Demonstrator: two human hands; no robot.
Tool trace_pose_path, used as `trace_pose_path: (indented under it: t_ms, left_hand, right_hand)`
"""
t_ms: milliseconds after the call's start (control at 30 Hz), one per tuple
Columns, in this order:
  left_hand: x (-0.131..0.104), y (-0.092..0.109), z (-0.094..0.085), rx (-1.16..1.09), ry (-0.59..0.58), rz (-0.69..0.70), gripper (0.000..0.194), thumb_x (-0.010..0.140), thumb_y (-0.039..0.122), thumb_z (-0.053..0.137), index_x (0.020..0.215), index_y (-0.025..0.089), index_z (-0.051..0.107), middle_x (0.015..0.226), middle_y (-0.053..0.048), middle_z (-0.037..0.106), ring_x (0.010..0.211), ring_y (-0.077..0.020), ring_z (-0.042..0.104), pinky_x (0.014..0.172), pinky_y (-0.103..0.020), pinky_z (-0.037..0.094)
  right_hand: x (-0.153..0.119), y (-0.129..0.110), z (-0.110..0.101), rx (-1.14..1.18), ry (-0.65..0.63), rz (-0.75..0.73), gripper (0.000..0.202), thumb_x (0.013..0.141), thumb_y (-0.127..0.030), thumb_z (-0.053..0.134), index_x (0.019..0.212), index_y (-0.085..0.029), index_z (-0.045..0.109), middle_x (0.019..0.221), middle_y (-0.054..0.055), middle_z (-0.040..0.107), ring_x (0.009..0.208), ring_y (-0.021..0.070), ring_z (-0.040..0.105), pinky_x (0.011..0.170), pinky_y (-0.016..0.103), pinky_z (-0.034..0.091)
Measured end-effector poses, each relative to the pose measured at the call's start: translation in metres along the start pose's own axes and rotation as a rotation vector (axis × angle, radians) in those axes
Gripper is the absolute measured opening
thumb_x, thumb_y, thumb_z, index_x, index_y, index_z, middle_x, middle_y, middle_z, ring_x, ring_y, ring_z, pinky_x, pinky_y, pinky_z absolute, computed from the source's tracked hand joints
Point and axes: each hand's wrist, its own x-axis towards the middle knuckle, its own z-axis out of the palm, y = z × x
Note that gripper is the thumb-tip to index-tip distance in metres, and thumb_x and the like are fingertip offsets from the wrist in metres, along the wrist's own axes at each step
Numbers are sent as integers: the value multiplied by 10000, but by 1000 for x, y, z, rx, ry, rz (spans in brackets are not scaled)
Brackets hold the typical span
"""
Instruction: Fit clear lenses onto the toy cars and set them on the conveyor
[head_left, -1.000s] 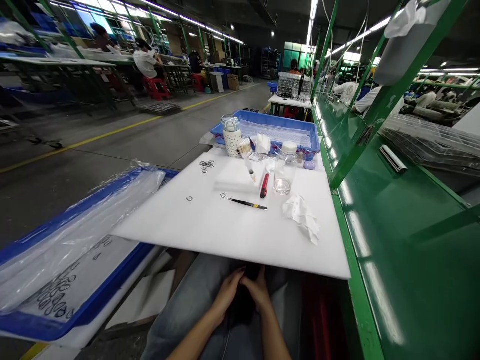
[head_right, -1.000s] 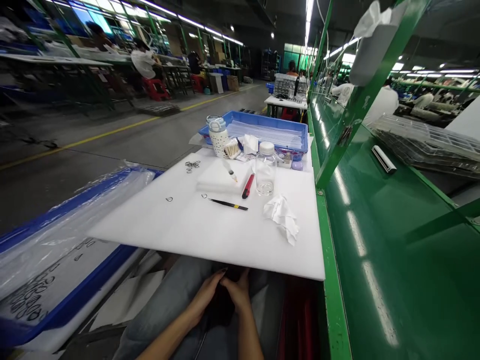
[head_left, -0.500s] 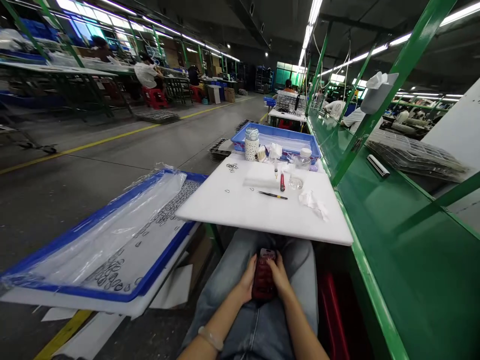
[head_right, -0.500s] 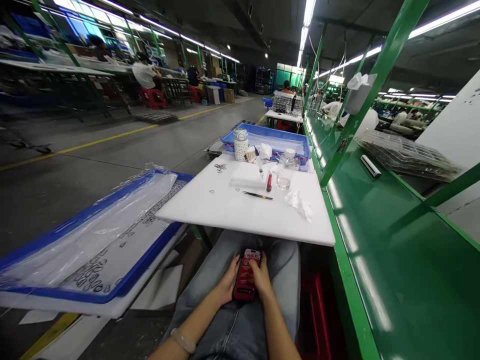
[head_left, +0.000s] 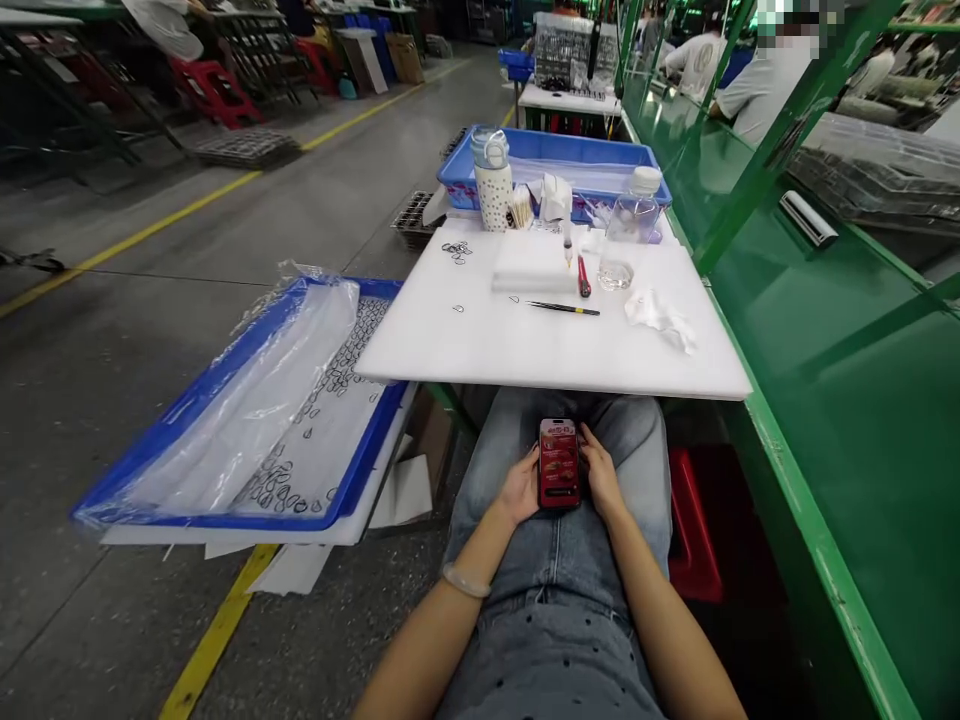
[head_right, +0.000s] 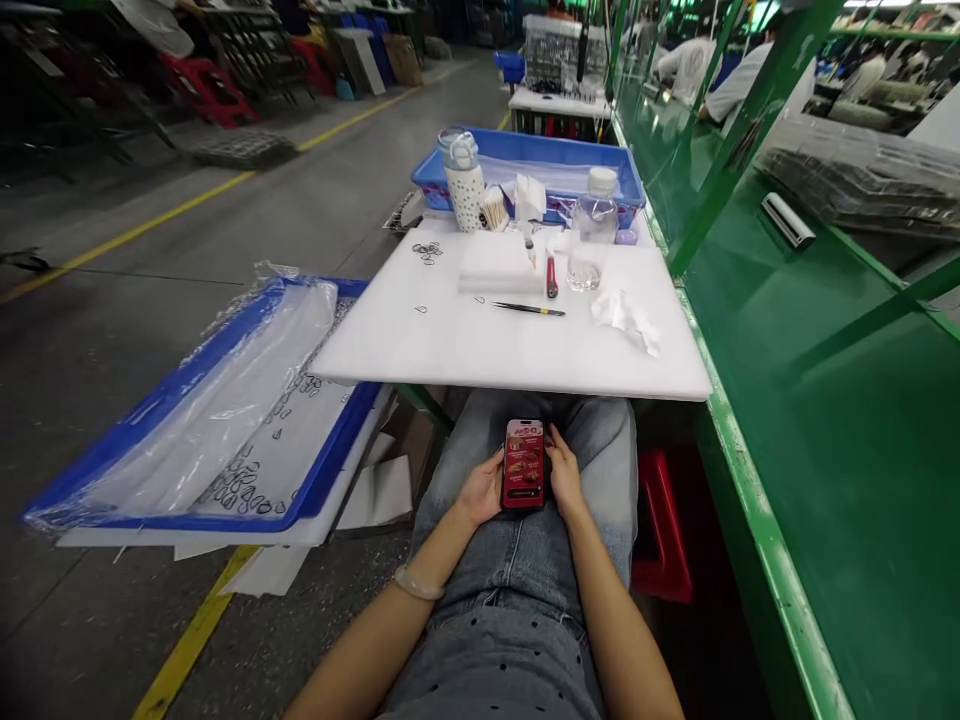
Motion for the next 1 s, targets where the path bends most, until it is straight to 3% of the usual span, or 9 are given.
trace_pose_path:
  t_ms: [200, 367, 567, 733, 1000]
  left_hand:
    - [13, 1, 4, 3, 23, -46, 331, 880, 358, 622, 1154, 175, 654, 1170, -109, 730, 1184, -310, 659, 1027, -470, 507]
    - [19, 5, 3, -8, 65, -113, 324, 833, 308, 601, 1123, 173, 653, 1144, -99, 738, 1182, -322, 656, 1011, -477, 516]
    - [24, 9, 2, -42, 111, -124, 376, 838, 274, 610, 1200, 174, 625, 1167, -97, 728, 1205, -309, 645, 1033, -473, 503]
    - [29, 9, 0, -71, 146, -66, 325, 836, 286, 626, 1145, 185, 630, 1183, -92, 716, 1255, -303, 610, 1075, -483, 472]
    - [34, 13, -3, -128, 174, -57, 237, 847, 321, 623, 1027, 175, 671, 1147, -101, 727, 1262, -323, 597, 1089, -497, 466]
  right_hand:
    - [28, -12, 0, -36, 53, -21, 492, 690, -311, 586, 1136, -176, 743, 1082, 52, 776, 995, 254, 681, 944, 384, 514]
    - [33, -5, 2, -40, 119, 23, 413, 753, -397, 625, 1081, -176, 741, 962, 47, 777, 871, 233, 680, 820, 351, 528]
    - [34, -4, 1, -37, 107, 81, 398, 799, -412, 523, 1005, -171, 764, 968, 54, 776, 994, 269, 674, 908, 387, 523]
    - [18, -8, -5, -75, 23, 145, 405, 774, -324, 572, 1102, -183, 763, 1106, 50, 764, 1197, 301, 612, 1077, 435, 449]
    - [5, -9, -16, -171, -266, 124, 725, 640, -134, 599, 1357, -242, 628, 1456, 20, 582, 1428, 287, 428, 1252, 468, 219]
